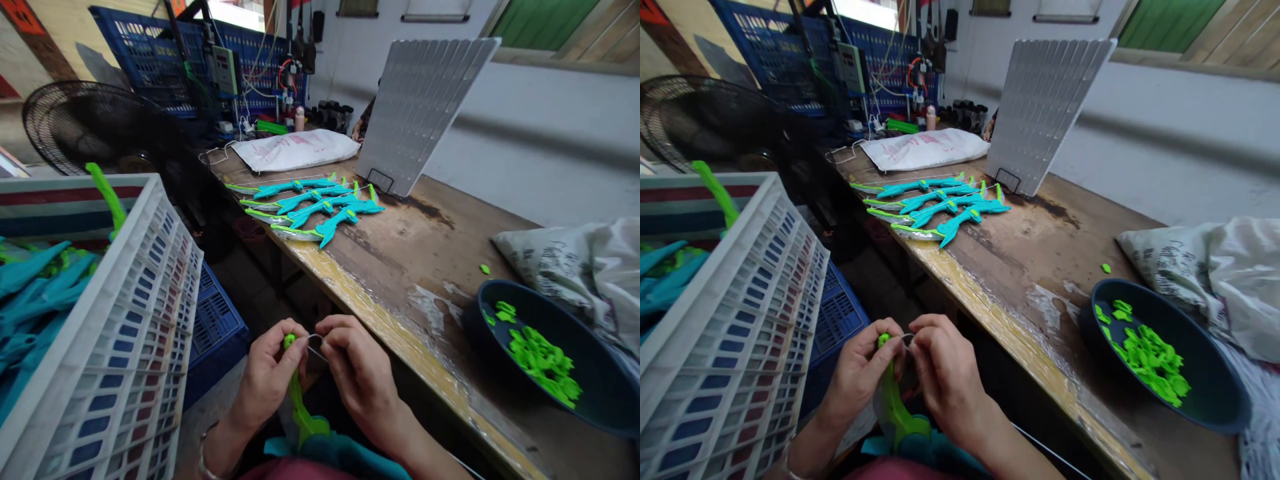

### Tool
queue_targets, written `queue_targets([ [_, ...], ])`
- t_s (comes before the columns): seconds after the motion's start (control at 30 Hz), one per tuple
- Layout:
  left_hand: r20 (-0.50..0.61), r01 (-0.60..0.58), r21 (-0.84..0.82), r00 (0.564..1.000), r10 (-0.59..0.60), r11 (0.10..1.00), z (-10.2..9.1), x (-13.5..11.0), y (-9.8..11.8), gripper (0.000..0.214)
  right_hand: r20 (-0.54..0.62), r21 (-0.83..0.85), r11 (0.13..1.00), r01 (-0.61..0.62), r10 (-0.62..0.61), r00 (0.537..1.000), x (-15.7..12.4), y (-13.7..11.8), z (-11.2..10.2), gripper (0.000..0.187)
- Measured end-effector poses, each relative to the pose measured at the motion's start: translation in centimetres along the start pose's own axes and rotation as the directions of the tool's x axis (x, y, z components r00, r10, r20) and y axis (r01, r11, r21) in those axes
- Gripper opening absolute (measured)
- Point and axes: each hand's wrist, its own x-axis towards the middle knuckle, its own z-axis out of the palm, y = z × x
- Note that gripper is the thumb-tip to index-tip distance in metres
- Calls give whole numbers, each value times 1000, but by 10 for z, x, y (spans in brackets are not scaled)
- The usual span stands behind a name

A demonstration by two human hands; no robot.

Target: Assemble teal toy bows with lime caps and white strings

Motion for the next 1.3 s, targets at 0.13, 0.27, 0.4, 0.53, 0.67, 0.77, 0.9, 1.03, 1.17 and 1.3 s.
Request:
queue_targets([
  [0.13,-8,-37,29,999,38,999,4,0,1,29,13,50,997,-53,52,999,-1,-1,2,5],
  [0.27,32,-24,-39,999,26,999,5,2,5,31,13,319,882,-347,362,932,-5,7,13,13],
  [0.4,85,45,-193,996,-29,980,5,3,0,29,218,649,535,-540,550,806,-4,11,22,30],
  [0.53,57,60,-219,997,-49,974,9,5,-5,29,239,721,420,-551,595,767,2,10,25,40],
  [0.67,19,71,-231,997,-68,970,13,6,-3,34,255,732,414,-541,571,781,0,11,22,35],
  [0.77,23,119,-280,993,-117,953,13,8,-3,35,96,521,758,-393,405,909,-3,14,13,19],
  [0.9,127,213,-429,976,-174,878,11,12,-6,36,15,15,996,83,-83,996,2,17,0,8],
  [1.03,133,195,-431,980,-151,881,11,14,-6,39,133,-122,972,200,-184,974,5,18,-4,12],
  [1.17,29,165,-313,986,-164,935,14,13,-4,38,90,25,999,-39,37,995,1,15,-3,15],
  [1.3,87,157,-289,987,-137,944,14,13,-4,38,55,163,949,-271,266,963,-1,14,-2,12],
])
